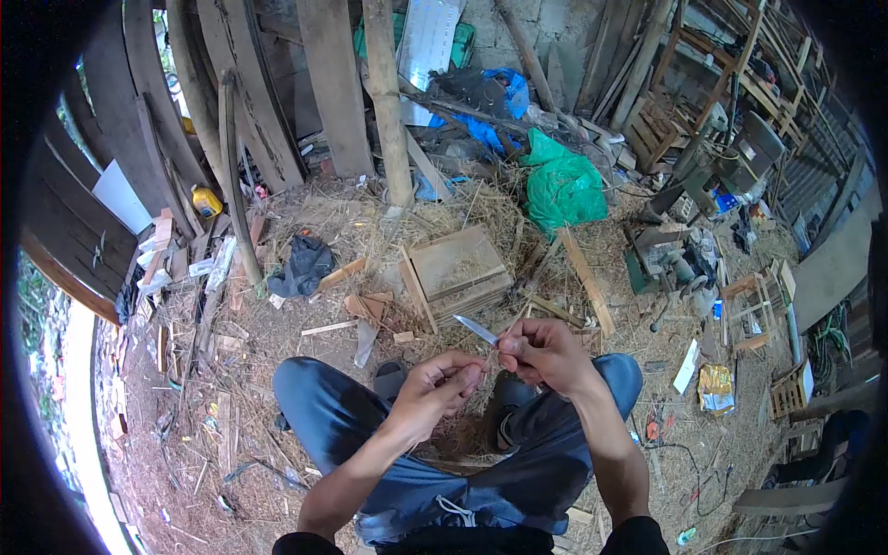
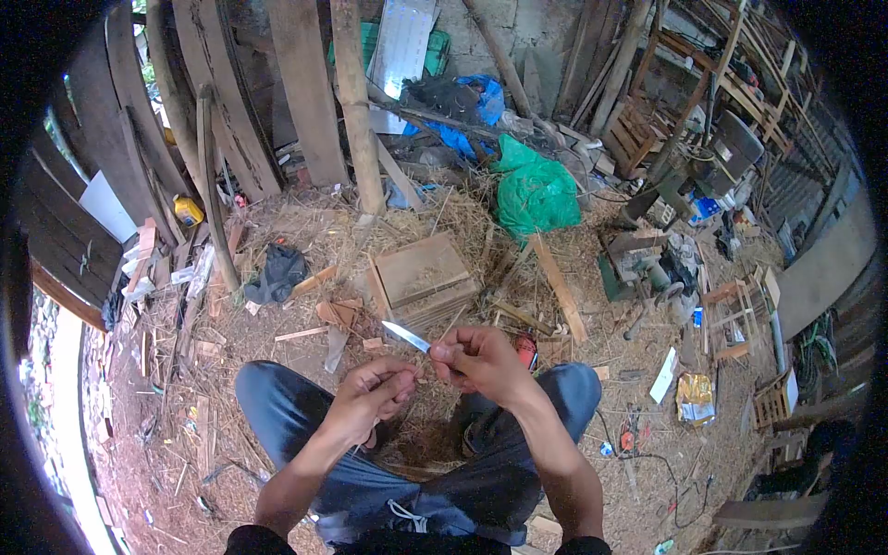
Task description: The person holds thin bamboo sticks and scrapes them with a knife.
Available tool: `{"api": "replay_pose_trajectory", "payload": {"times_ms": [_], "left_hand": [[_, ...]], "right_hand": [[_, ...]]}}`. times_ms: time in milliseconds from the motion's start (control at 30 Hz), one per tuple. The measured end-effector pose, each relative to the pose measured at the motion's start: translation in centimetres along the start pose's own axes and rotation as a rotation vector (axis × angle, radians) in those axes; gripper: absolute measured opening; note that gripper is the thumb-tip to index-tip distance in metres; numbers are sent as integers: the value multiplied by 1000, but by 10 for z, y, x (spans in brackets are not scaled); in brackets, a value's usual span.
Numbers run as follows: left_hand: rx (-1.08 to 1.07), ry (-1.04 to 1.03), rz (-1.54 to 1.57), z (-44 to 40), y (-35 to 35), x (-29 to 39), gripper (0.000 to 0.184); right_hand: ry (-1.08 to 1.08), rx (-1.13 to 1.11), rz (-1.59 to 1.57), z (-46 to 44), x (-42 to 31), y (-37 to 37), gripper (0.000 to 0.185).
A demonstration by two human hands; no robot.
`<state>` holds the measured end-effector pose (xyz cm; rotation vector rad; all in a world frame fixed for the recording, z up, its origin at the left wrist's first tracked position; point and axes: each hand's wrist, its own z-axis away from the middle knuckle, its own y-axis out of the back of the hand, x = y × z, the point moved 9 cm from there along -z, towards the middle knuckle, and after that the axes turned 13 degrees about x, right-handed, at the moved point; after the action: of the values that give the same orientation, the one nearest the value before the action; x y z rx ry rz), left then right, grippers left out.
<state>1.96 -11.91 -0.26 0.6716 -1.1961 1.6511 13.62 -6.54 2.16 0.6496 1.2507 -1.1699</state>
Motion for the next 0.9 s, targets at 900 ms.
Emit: {"api": "replay_pose_trajectory", "payload": {"times_ms": [900], "left_hand": [[292, -430, -297, -4, 53, 11, 17]], "right_hand": [[133, 468, -7, -24, 0, 75, 14]]}}
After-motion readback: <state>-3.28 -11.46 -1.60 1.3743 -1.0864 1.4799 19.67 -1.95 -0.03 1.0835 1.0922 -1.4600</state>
